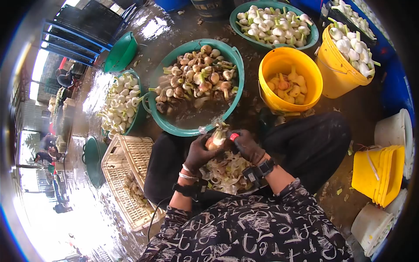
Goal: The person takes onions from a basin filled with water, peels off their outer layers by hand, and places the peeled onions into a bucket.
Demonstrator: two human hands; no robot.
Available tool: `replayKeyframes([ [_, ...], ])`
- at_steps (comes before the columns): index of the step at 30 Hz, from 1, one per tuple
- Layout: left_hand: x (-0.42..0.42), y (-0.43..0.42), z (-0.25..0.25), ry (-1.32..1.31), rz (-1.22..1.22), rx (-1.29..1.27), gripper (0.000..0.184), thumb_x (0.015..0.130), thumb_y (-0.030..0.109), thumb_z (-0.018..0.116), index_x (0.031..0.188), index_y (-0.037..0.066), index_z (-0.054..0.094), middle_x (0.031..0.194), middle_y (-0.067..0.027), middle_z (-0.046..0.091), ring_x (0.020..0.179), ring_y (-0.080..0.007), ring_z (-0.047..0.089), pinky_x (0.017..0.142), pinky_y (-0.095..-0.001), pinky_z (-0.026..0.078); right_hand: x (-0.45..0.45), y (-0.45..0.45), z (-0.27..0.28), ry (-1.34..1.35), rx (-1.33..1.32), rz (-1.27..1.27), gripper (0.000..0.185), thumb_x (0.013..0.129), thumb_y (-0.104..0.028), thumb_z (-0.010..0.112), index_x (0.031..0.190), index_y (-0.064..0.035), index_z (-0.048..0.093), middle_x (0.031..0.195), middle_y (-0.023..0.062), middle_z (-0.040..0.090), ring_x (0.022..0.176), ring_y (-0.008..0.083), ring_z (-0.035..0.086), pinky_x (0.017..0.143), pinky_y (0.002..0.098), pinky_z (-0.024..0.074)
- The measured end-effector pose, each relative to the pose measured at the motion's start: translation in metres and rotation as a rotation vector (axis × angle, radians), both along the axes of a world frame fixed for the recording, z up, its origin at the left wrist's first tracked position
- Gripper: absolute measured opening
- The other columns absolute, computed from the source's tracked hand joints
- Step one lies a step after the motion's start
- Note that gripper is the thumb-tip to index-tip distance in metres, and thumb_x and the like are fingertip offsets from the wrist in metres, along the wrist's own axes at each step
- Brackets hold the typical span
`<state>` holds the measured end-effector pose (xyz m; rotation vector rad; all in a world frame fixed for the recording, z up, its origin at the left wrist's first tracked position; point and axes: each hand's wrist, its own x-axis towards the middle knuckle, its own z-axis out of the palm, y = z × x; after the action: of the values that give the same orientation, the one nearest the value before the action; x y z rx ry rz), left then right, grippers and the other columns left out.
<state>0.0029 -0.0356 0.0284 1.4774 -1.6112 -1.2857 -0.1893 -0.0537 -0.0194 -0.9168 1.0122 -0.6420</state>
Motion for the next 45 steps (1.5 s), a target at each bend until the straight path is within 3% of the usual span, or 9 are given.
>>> replayKeyframes([
  [6,-0.026,0.015,0.008,0.004,0.068,-0.060,0.079,0.058,0.026,0.085,0.123,-0.001,0.048,0.113,-0.0165,0.058,0.105,-0.0248,0.056,0.090,-0.0335,0.044,0.010,0.011,0.013,-0.279,-0.614,-0.212,0.047,0.090,-0.050,0.046,0.101,-0.0071,0.059,0.077,-0.0001,0.061,0.061,0.0089,0.055,0.047,0.0261,0.0425],
  [8,-0.018,0.013,-0.006,-0.021,0.091,-0.109,0.085,0.057,0.029,0.084,0.126,-0.001,0.044,0.116,-0.0177,0.055,0.108,-0.0289,0.052,0.094,-0.0357,0.041,-0.011,-0.001,-0.002,-0.642,0.485,0.071,0.033,0.085,-0.025,0.062,0.109,-0.0050,0.052,0.088,0.0041,0.059,0.074,0.0099,0.059,0.064,0.0228,0.0484],
  [12,-0.006,0.009,0.000,-0.544,-0.014,-0.590,0.075,0.061,0.032,0.080,0.125,0.010,0.050,0.106,-0.0166,0.058,0.098,-0.0326,0.055,0.082,-0.0388,0.046,-0.002,0.003,-0.069,-0.355,0.213,0.196,0.045,0.091,-0.052,0.042,0.091,-0.0103,0.058,0.070,-0.0031,0.053,0.054,0.0071,0.046,0.047,0.0227,0.0378],
  [22,0.008,0.017,-0.034,0.783,0.434,0.524,0.023,0.088,0.014,0.060,0.105,-0.001,0.061,0.093,-0.0052,0.065,0.073,-0.0098,0.059,0.069,-0.0248,0.049,-0.003,0.006,0.037,-0.245,-0.060,0.236,0.042,0.091,-0.032,0.055,0.124,-0.0084,0.050,0.100,-0.0003,0.056,0.090,0.0061,0.049,0.077,0.0212,0.0422],
  [26,0.012,0.031,-0.052,0.375,0.263,-0.042,0.027,0.093,0.019,0.053,0.111,0.000,0.057,0.093,-0.0044,0.063,0.077,-0.0099,0.057,0.071,-0.0237,0.048,0.002,0.006,0.027,-0.324,-0.036,0.191,0.054,0.085,-0.030,0.063,0.130,-0.0081,0.043,0.118,0.0039,0.050,0.108,0.0131,0.045,0.090,0.0263,0.0395],
  [32,0.013,0.022,-0.034,0.143,0.288,0.069,0.028,0.094,0.022,0.050,0.113,0.002,0.058,0.093,-0.0051,0.064,0.084,-0.0140,0.059,0.072,-0.0262,0.047,0.017,0.013,0.010,0.466,-1.093,0.190,0.049,0.062,-0.016,0.076,0.108,-0.0068,0.060,0.107,0.0169,0.053,0.103,0.0334,0.048,0.087,0.0368,0.0428],
  [37,0.016,0.033,-0.010,0.033,0.210,-0.096,0.033,0.095,0.029,0.047,0.107,0.002,0.060,0.096,-0.0055,0.062,0.080,-0.0113,0.054,0.069,-0.0262,0.045,0.009,0.000,0.005,-0.108,0.106,-0.336,0.025,0.085,-0.031,0.064,0.088,-0.0057,0.064,0.062,-0.0001,0.056,0.052,0.0130,0.052,0.051,0.0247,0.0431],
  [41,0.021,0.058,-0.027,0.603,0.274,0.050,0.031,0.090,0.029,0.053,0.107,0.003,0.057,0.093,-0.0060,0.061,0.080,-0.0163,0.056,0.068,-0.0298,0.046,-0.001,-0.006,-0.074,-0.271,0.482,-0.426,0.026,0.092,-0.028,0.054,0.097,-0.0034,0.062,0.082,0.0042,0.062,0.071,0.0119,0.057,0.066,0.0255,0.0479],
  [45,0.044,0.075,-0.030,0.828,0.516,-0.036,0.031,0.085,0.033,0.055,0.103,0.008,0.053,0.089,-0.0068,0.059,0.088,-0.0229,0.057,0.077,-0.0364,0.046,-0.018,-0.002,-0.081,-0.288,-0.320,-0.140,0.031,0.095,-0.023,0.048,0.117,-0.0020,0.050,0.108,0.0067,0.059,0.089,0.0171,0.059,0.087,0.0269,0.0467],
])
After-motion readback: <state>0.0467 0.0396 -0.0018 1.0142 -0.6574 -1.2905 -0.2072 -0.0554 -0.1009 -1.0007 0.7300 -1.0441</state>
